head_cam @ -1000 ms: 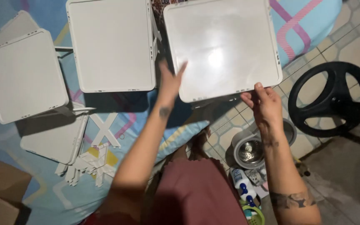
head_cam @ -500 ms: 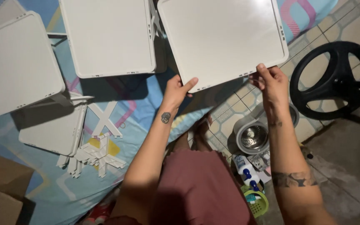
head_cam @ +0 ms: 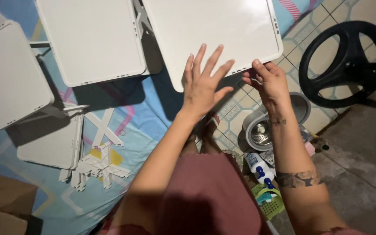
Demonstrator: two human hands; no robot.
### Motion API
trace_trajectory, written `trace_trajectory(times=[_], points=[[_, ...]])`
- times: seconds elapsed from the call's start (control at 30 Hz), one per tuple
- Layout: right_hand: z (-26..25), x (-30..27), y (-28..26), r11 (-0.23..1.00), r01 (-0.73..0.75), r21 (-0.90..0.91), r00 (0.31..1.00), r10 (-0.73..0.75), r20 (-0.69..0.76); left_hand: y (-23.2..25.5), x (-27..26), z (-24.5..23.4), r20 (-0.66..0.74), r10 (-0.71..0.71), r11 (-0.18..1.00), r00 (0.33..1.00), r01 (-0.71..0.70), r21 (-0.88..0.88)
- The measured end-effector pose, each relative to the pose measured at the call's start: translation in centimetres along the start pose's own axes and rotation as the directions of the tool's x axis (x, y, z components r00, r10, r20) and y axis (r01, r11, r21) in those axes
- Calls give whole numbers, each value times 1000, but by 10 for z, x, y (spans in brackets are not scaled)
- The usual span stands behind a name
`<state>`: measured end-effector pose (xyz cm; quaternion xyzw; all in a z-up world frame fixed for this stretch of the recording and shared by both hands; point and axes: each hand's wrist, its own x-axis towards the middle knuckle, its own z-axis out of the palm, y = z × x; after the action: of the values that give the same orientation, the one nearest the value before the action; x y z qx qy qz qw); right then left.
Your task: Assembling a modular white plastic storage unit on a bed.
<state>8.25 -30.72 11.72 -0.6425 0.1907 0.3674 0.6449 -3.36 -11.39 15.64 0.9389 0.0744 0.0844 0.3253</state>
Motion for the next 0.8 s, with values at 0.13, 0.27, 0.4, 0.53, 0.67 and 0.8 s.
trace_trajectory(times=[0.13, 0.27, 0.4, 0.53, 0.67, 0.8], points=[[1, -5, 0, 1000, 6, 28, 1000, -7, 17, -3, -1, 24, -43, 19, 999, 999, -18, 39], [10, -12, -4, 1000, 6, 21, 1000, -6, 17, -3, -1, 35, -111, 1, 998, 994, 5, 57], [10, -13, -4, 1000, -20, 6, 1000, 20, -12, -2, 0, 34, -159, 48, 995, 986, -33, 95], [15, -18, -6, 1000, -21, -10, 999, 21, -32, -2, -4, 41, -174, 91, 989, 981, -69, 131], [10, -18, -3, 998, -3, -63, 999, 0, -49, 0, -8, 53, -225, 129, 981, 966, -90, 172], [7, -18, 4, 989, 42, -142, 997, -50, -55, 4, -11, 63, -266, 143, 968, 953, -78, 239]])
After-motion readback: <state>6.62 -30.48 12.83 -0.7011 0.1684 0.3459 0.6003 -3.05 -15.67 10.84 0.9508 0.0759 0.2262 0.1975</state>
